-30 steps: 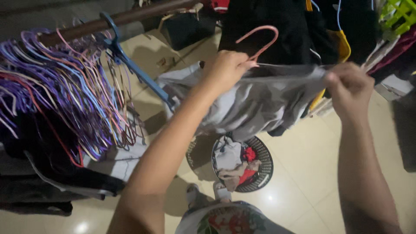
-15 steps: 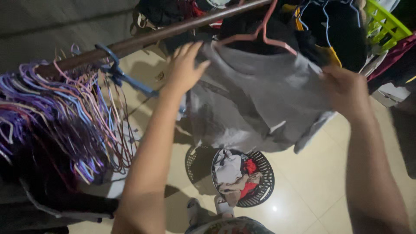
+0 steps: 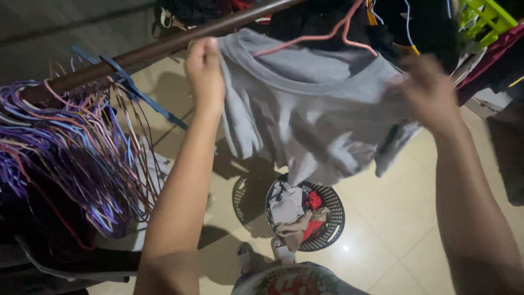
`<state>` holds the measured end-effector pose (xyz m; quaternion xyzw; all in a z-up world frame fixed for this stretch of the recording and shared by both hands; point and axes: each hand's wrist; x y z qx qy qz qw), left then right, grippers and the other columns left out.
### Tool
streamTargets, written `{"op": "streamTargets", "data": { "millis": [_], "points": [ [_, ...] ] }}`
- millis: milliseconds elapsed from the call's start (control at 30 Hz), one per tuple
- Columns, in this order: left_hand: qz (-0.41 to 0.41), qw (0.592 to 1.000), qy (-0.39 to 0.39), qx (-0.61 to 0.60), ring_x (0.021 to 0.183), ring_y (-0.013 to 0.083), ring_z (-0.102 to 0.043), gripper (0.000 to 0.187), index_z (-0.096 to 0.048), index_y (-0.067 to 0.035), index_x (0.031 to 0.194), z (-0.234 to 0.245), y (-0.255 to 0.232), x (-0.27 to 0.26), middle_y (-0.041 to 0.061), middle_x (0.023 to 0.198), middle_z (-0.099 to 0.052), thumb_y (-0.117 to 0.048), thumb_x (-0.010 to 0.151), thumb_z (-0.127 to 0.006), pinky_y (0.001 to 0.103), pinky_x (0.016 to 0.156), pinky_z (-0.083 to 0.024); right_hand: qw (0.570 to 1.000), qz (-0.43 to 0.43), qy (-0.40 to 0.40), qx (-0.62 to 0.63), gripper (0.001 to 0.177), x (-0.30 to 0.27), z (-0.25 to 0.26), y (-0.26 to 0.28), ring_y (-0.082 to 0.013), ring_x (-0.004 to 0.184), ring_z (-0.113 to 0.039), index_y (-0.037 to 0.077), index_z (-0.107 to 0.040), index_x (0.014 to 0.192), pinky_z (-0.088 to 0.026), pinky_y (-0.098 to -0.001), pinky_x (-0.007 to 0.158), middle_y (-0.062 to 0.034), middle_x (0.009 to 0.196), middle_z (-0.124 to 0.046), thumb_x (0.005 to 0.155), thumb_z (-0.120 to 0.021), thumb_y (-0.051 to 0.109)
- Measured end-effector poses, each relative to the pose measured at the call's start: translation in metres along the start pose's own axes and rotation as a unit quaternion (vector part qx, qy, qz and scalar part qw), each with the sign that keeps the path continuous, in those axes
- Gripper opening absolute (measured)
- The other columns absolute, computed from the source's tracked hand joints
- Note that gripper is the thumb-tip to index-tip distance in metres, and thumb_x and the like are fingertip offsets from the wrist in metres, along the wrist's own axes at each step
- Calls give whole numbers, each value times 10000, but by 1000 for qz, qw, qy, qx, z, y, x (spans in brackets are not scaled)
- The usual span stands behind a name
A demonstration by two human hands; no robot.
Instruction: The person takes various items of clothing from a laundry basket and hangs them one by one on plastic hangers onto a metal rack.
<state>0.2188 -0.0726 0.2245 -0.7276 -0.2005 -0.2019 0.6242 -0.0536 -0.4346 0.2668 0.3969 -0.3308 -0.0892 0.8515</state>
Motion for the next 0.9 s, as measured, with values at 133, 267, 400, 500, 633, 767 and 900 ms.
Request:
{"op": "streamTargets", "data": {
  "millis": [133,267,400,500,633,767,900],
  "points": [
    [-239,946,146,161,997,202,-603,165,-693,-29,994,14,-33,-15,88,1065,-612,-189,989,-734,308,864,-489,966,-37,100,-236,316,2,-10,11,-166,754,-561,-74,-685,1055,-441,-339,625,-141,864,-626,1013,-788,221],
    [-156,974,134,93,970,208,-673,159,-618,-70,1104,23,-36,-12,60,1078,-673,-159,1022,-722,334,862,-531,982,-70,99,-145,265,8,-19,-2,-166,784,-564,-25,-719,1205,-448,-337,650,-134,895,-657,1093,-700,214],
    [-175,962,94,186,929,212,-703,276,-629,-96,1218,6,-10,-20,84,1122,-692,-81,950,-691,368,869,-557,989,-88,77,-87,291,11,-44,10,-132,823,-642,40,-709,1297,-511,-287,716,-76,956,-728,1080,-633,219],
    [-74,977,123,161,986,207,-710,343,-619,-83,1295,-28,15,-40,81,1158,-723,-92,958,-683,369,877,-557,991,-50,70,-100,266,28,-66,11,-137,843,-663,20,-715,1251,-516,-296,754,-75,962,-721,1079,-638,207],
    [66,989,91,93,1148,272,-672,465,-557,-82,1392,-106,58,-76,125,1284,-688,-250,968,-646,391,979,-521,986,-133,52,-83,201,57,-120,-46,-179,726,-580,-16,-718,1018,-482,-368,647,-133,804,-656,1026,-700,184],
    [132,963,223,80,1434,406,-470,855,-318,52,1549,-174,92,-133,305,1529,-462,-481,964,-641,441,1177,-376,998,-6,48,33,164,23,-165,-118,-152,777,-638,-16,-695,946,-506,-356,661,-86,857,-708,969,-564,79],
    [96,955,276,61,1475,445,-393,881,-242,61,1592,-181,65,-174,329,1592,-371,-409,970,-653,451,1188,-327,980,15,-40,-194,169,-42,-150,-102,-415,838,-681,1,-745,1072,-515,-439,689,-267,897,-681,937,-666,66]
  ]
}}
Point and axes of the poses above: each hand's wrist, its own x-axis towards the middle knuckle, its own z-axis out of the back of the hand, y = z × x
